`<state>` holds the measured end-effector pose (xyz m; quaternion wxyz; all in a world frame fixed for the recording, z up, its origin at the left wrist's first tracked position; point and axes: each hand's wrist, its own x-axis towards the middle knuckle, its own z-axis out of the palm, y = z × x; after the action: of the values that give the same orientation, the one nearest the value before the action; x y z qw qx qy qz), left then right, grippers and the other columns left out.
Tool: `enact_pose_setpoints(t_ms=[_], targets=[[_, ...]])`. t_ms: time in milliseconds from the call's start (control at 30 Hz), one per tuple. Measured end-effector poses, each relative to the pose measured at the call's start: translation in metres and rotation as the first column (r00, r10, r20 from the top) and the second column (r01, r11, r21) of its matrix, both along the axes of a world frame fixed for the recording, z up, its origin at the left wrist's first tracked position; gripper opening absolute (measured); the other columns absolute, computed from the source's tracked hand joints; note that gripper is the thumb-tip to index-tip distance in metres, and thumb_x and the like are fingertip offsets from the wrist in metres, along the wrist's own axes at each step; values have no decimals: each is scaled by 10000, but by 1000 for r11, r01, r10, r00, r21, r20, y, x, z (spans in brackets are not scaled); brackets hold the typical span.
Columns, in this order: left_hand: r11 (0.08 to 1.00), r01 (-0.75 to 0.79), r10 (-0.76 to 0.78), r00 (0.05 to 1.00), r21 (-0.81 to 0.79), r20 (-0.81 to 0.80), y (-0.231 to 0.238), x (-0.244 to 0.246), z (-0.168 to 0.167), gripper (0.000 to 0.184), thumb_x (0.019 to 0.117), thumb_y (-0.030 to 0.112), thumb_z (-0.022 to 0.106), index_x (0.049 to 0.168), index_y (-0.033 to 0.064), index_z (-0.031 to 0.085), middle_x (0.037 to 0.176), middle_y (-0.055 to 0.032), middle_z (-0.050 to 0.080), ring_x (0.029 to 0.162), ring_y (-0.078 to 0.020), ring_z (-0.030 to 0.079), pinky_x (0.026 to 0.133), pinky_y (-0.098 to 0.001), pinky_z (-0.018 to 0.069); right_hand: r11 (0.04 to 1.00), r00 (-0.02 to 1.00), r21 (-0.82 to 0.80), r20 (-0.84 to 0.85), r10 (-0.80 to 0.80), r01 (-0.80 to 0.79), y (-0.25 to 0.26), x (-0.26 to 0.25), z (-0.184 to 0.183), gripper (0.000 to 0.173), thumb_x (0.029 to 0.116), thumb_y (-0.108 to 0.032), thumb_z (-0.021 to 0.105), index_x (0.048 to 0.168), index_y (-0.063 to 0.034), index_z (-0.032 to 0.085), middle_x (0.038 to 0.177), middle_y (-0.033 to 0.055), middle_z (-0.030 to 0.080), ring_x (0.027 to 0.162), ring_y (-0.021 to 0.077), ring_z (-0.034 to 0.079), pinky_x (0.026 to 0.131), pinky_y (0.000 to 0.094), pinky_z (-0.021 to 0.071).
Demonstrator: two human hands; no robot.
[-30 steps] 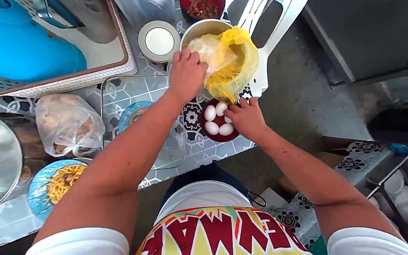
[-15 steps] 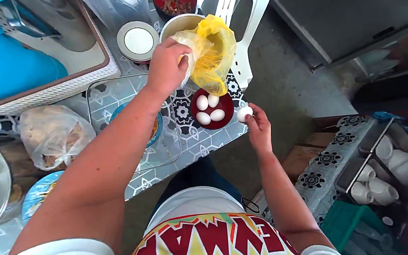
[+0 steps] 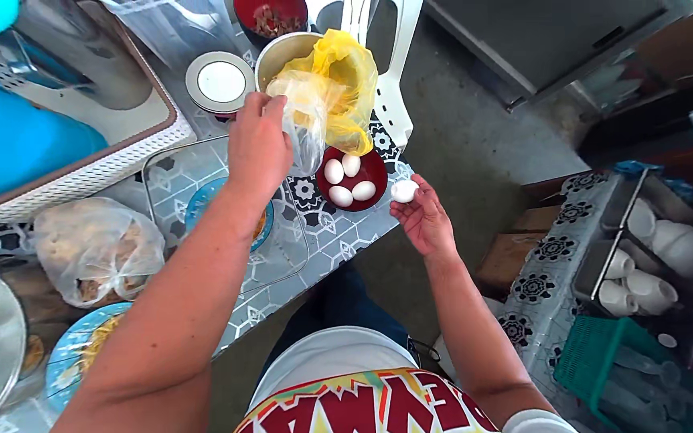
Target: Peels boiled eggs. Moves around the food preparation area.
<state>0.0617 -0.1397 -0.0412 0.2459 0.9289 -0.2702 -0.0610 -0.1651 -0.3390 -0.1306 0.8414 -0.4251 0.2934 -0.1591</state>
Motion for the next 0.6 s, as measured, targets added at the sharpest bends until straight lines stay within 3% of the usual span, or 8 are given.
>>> enact_pose_setpoints(t_ms=[67, 133, 200, 267, 333, 433, 500, 600], targets=[[996, -4, 13, 994, -90, 104, 4, -11, 5, 483, 954, -16, 518, 1436, -3, 539, 1410, -320, 486, 1269, -523, 487, 1025, -648, 413, 972, 996, 228, 89, 32, -51, 10, -1, 10, 342, 1115, -205, 311, 1382, -155, 518, 1063, 121, 717, 855, 233, 740, 800, 374, 632], [963, 95, -40, 976, -252, 214, 11, -33, 14, 443, 982, 84, 525, 1413, -16, 547, 1356, -323, 509, 1230, -480, 511, 1020, -574, 439, 936, 980, 326, 184, 75, -133, 21, -2, 19, 311, 1100, -247, 393, 1328, -132, 570, 1108, 159, 718, 874, 251, 744, 807, 373, 632], [897, 238, -186, 968, -373, 170, 14, -64, 15, 513, 988, 229, 623, 1425, -24, 532, 1392, -297, 503, 1273, -406, 522, 1052, -511, 466, 902, 955, 371, 273, 120, -220, 32, 0, 27, 288, 1032, -277, 591, 1271, -119, 622, 1118, 167, 711, 875, 251, 738, 817, 374, 631], [851, 309, -333, 943, -425, 20, 13, -95, -2, 736, 914, 397, 746, 1488, 19, 484, 1506, -231, 463, 1340, -331, 522, 1074, -479, 488, 886, 931, 354, 314, 188, -299, 42, 5, 34, 300, 988, -266, 679, 1252, -137, 616, 1093, 150, 714, 889, 244, 737, 842, 381, 625], [839, 290, -376, 921, -461, -104, 14, -115, -22, 774, 879, 401, 787, 1494, 41, 486, 1478, -170, 532, 1322, -273, 564, 1074, -464, 499, 887, 918, 298, 291, 269, -354, 52, 11, 40, 300, 970, -227, 700, 1247, -140, 627, 1088, 141, 721, 918, 230, 735, 861, 373, 613], [884, 180, -262, 955, -431, -138, 19, -128, -36, 548, 929, 296, 751, 1367, 3, 599, 1205, -165, 704, 1073, -268, 706, 937, -467, 576, 892, 891, 19, 68, 449, -451, 59, 22, 49, 303, 1000, -153, 594, 1282, -41, 586, 1094, 113, 701, 937, 179, 714, 882, 353, 600], [931, 162, -209, 971, -327, -114, 21, -133, -41, 509, 945, 259, 726, 1344, -33, 610, 1184, -207, 705, 1036, -331, 719, 905, -509, 579, 803, 829, -209, -110, 548, -558, 54, 30, 50, 321, 1019, -130, 578, 1300, 25, 595, 1115, 113, 708, 938, 159, 722, 877, 343, 616], [965, 78, -118, 982, -250, -149, 11, -142, -46, 497, 962, 264, 696, 1341, -46, 610, 1180, -230, 704, 1034, -367, 718, 900, -533, 574, 622, 744, -420, -264, 614, -661, 43, 39, 46, 316, 1065, -164, 510, 1296, 7, 641, 1044, 87, 732, 905, 103, 719, 849, 303, 611]])
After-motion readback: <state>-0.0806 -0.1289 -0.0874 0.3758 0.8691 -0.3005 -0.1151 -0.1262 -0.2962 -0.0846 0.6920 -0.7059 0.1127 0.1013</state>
